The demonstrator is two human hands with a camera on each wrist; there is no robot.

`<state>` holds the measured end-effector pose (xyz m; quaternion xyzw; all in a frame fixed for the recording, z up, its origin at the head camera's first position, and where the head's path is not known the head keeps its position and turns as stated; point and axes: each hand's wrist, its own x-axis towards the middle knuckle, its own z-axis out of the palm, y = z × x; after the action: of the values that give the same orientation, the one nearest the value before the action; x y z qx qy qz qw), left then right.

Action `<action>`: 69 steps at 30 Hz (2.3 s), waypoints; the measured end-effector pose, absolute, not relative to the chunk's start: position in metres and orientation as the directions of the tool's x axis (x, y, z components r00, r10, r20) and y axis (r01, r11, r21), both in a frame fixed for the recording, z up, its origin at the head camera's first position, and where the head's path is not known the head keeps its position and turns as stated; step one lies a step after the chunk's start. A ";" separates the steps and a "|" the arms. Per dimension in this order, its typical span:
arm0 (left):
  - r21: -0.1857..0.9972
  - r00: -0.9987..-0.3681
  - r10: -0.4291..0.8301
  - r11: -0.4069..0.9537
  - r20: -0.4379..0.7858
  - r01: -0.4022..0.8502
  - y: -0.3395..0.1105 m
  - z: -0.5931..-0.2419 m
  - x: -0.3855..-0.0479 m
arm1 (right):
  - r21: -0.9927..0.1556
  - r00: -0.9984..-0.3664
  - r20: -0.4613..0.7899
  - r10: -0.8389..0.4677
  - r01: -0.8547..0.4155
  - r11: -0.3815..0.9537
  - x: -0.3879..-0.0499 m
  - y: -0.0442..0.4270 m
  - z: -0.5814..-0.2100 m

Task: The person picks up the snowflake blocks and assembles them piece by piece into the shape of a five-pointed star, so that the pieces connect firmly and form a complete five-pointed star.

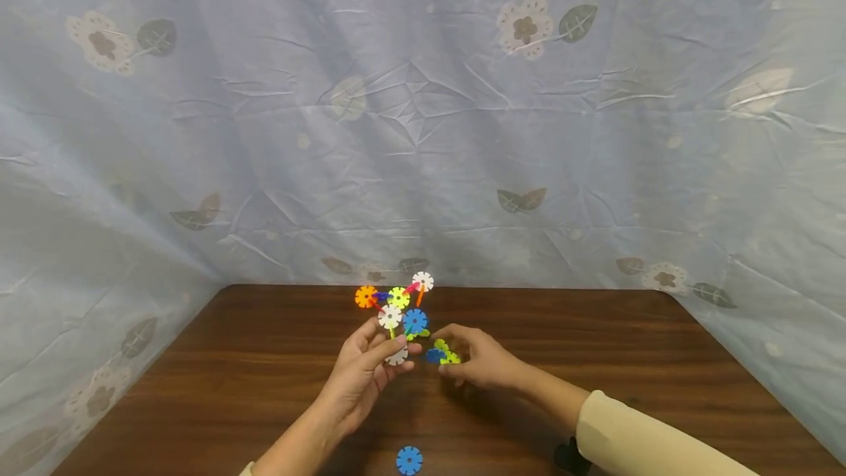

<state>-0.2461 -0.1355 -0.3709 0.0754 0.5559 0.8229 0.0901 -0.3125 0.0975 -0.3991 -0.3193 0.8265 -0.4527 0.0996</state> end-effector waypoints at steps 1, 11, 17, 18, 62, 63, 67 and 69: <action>0.930 -0.972 0.235 -0.363 0.026 -0.063 -0.135 -0.371 -0.246 | -0.850 -0.782 0.122 -0.611 -0.400 0.342 -0.311 0.102 -0.397; 0.932 -0.962 0.271 -0.358 0.042 -0.060 -0.129 -0.373 -0.249 | -0.997 -0.848 -0.007 -0.531 0.050 -0.067 -0.289 0.122 -0.381; 0.932 -0.958 0.282 -0.359 0.048 -0.059 -0.126 -0.375 -0.250 | -0.968 -0.870 -0.043 -0.491 0.158 -0.193 -0.279 0.124 -0.375; 0.931 -0.957 0.284 -0.361 0.050 -0.059 -0.125 -0.375 -0.251 | -0.961 -0.872 -0.046 -0.487 0.171 -0.215 -0.279 0.124 -0.374; 0.932 -0.978 0.209 -0.359 0.020 -0.057 -0.104 -0.375 -0.250 | -0.988 -0.917 0.085 -0.390 -0.027 -0.152 -0.262 0.107 -0.373; 0.932 -0.980 0.198 -0.359 0.015 -0.058 -0.103 -0.375 -0.251 | -0.989 -0.913 0.096 -0.397 -0.041 -0.145 -0.262 0.107 -0.374; 0.938 -0.986 0.165 -0.343 0.001 -0.056 -0.103 -0.375 -0.251 | -0.989 -0.898 0.131 -0.421 -0.090 -0.116 -0.263 0.105 -0.376; 0.942 -0.987 0.158 -0.331 -0.005 -0.057 -0.103 -0.375 -0.251 | -0.987 -0.892 0.153 -0.425 -0.117 -0.110 -0.264 0.105 -0.377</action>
<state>-0.2509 -0.1027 -0.3749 0.0436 0.5745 0.8146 0.0660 -0.2636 0.1051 -0.3771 -0.2059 0.6585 -0.7159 0.1074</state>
